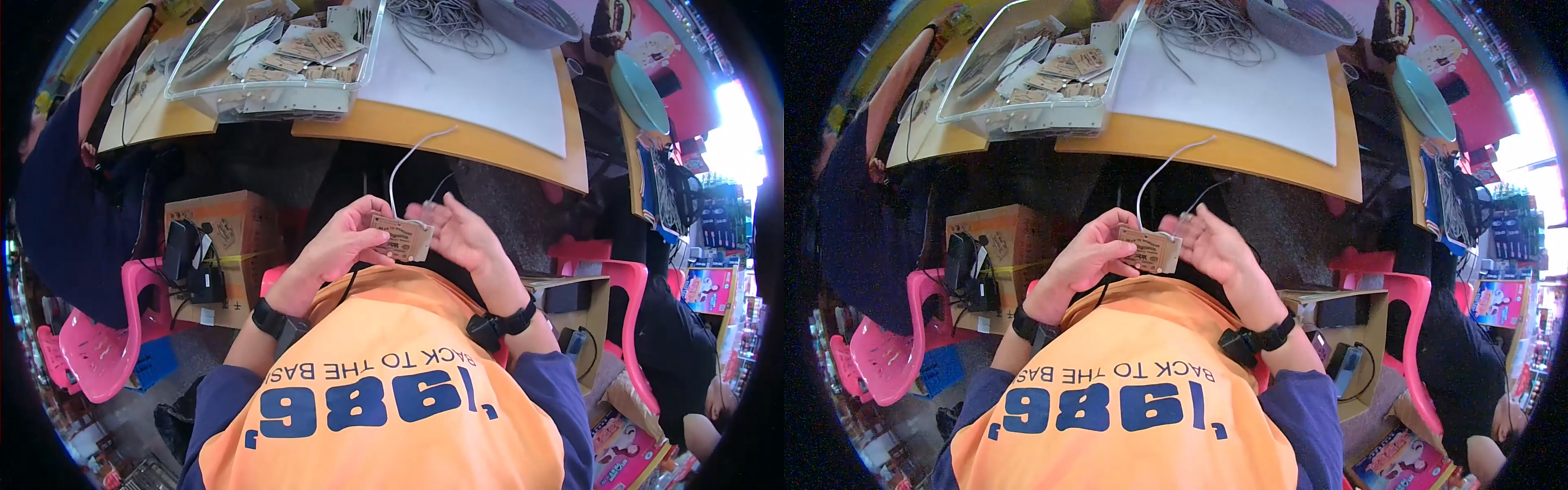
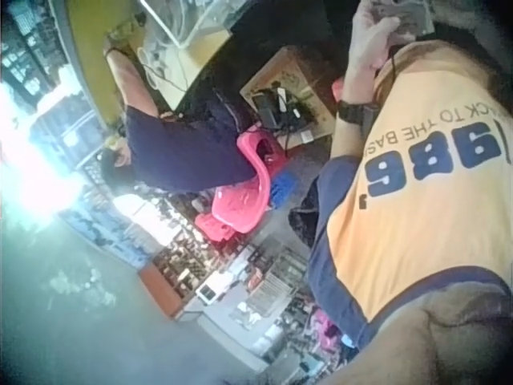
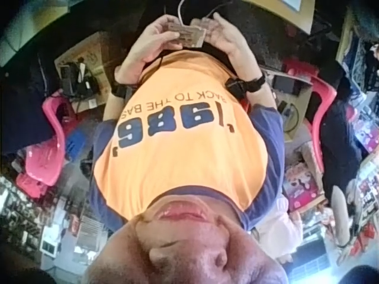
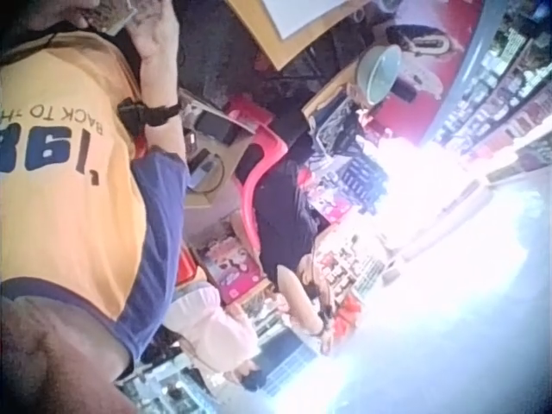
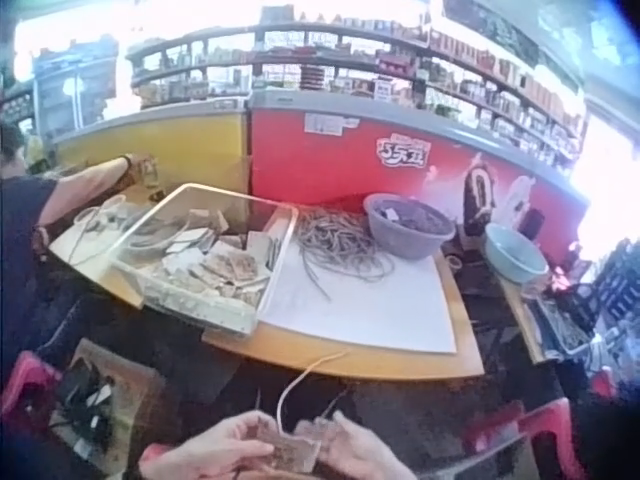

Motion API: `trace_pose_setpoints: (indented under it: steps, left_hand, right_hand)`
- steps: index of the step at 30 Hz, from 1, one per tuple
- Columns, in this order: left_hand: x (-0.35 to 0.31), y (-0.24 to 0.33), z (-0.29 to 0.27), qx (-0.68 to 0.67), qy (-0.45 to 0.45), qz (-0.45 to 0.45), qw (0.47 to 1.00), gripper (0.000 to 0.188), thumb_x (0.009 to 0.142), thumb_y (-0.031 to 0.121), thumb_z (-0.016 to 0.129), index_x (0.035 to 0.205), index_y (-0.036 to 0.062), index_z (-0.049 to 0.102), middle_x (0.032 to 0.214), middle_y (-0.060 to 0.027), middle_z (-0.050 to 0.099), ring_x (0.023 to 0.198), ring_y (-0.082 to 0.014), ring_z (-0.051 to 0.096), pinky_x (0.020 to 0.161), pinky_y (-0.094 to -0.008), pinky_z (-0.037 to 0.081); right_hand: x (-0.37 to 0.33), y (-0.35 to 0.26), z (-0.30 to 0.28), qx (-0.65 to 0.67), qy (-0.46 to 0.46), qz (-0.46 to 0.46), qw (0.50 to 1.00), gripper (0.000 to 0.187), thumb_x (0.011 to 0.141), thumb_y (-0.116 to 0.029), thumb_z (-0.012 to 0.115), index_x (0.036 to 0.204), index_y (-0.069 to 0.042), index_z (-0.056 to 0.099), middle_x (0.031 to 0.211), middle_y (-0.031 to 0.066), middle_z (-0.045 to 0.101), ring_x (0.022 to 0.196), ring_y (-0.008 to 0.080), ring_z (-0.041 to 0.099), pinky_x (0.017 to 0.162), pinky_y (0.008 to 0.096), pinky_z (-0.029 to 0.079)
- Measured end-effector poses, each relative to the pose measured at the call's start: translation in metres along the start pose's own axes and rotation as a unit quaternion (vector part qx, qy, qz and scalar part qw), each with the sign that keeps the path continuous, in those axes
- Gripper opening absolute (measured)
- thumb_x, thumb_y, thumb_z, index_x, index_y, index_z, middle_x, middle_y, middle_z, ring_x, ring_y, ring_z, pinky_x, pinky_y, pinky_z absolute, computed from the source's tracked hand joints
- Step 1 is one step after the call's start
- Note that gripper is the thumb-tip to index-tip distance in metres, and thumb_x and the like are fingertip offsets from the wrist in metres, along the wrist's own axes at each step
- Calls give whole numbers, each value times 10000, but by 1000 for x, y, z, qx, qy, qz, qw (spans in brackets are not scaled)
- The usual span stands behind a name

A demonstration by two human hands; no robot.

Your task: The recorder threads plastic fasteners through cardboard product tags.

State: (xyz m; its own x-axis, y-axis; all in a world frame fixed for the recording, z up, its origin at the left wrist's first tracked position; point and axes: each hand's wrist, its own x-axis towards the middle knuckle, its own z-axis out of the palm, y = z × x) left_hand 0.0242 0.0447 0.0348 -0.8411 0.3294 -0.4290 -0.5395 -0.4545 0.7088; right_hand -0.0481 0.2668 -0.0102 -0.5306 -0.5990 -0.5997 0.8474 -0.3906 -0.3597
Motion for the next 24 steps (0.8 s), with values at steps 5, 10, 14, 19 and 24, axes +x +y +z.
trace_pose_setpoints:
  steps: [5,10,14,19,24]
  left_hand:
    - [-4,-4,-5,191,1,26,981,166,901,27,532,1049,87,485,969,-39,565,842,-106,600,630,-239,585]
    - [-12,-7,4,347,-5,38,937,132,924,34,482,1050,57,514,925,-46,575,790,-107,587,622,-259,568]
    - [-14,-8,2,446,-5,63,893,149,921,23,465,1053,27,534,925,-86,600,792,-131,607,624,-277,552]
    - [-12,-10,-5,453,-14,51,890,145,907,29,495,1047,17,535,920,-108,605,798,-147,621,630,-285,554]
    - [-3,-24,-14,410,-17,58,910,111,892,27,538,999,3,546,894,-74,595,791,-118,600,653,-267,557]
  right_hand:
    - [-9,-45,-24,85,35,-246,965,271,978,-292,476,1025,-42,570,958,83,632,938,231,601,901,435,465]
    - [-37,-47,9,-18,48,-458,888,233,973,-176,518,1097,1,604,845,25,582,727,115,538,708,271,496]
    - [-51,-48,32,-83,54,-490,866,226,961,-161,544,1063,22,631,862,33,597,731,108,547,674,242,482]
    - [-61,-56,46,-92,39,-548,831,249,965,-154,541,1104,38,616,824,18,577,688,90,481,608,230,409]
    - [-75,-25,71,-490,98,-435,750,145,888,-121,632,928,-3,708,803,-5,617,674,72,507,622,214,392]
